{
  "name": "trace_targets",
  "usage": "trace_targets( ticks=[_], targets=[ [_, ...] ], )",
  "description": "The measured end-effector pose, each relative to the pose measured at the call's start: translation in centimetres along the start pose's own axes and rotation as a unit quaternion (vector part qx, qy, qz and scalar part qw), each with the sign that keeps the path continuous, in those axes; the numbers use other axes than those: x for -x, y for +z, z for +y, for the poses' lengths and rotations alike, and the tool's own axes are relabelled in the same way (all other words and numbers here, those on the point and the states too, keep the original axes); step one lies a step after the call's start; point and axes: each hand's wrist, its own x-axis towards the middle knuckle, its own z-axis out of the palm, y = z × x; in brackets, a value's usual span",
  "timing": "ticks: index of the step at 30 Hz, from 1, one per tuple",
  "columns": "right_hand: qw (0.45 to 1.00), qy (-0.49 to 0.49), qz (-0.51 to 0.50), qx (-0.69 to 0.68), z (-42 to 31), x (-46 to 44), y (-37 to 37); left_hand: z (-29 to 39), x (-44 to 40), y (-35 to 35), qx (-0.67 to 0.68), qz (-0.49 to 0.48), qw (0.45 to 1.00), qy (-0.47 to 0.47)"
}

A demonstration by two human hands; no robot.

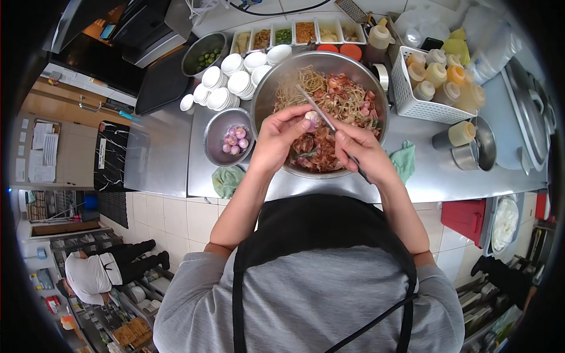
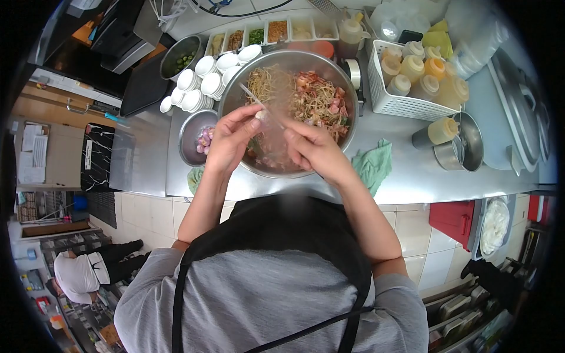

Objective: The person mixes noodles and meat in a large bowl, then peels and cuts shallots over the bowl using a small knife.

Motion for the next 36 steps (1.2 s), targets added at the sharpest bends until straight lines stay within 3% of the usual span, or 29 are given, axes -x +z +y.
trace_targets(
  ticks=[8,10,17,26,28,33,36],
  targets=[
    [0.999,0.002,0.020,-0.035,0.0,0.1,0.2,-0.6,-0.4,-0.8,0.019,-0.008,1.000,-0.011],
    [0.999,0.001,0.015,0.041,-0.3,0.2,0.7,-0.7,-0.5,-0.7,0.015,-0.001,1.000,-0.004],
    [1.000,-0.013,0.004,-0.017,0.6,-0.2,-0.2,-0.6,-0.4,-0.7,0.047,0.005,0.999,-0.012],
    [0.997,-0.024,0.060,0.047,0.8,-0.6,0.2,-1.2,-0.6,-1.2,0.052,-0.003,0.998,-0.026],
    [0.998,0.010,0.024,-0.057,0.8,-0.5,-0.1,-1.3,-0.6,-1.1,0.071,-0.004,0.997,-0.032],
    [0.992,0.035,0.023,-0.117,0.8,-0.5,0.0,-1.8,-0.8,-0.5,0.134,0.026,0.990,-0.042],
    [0.997,0.008,0.041,-0.065,1.2,-0.6,0.3,-2.4,-0.7,-0.2,0.036,0.029,0.999,0.006]
  ],
)
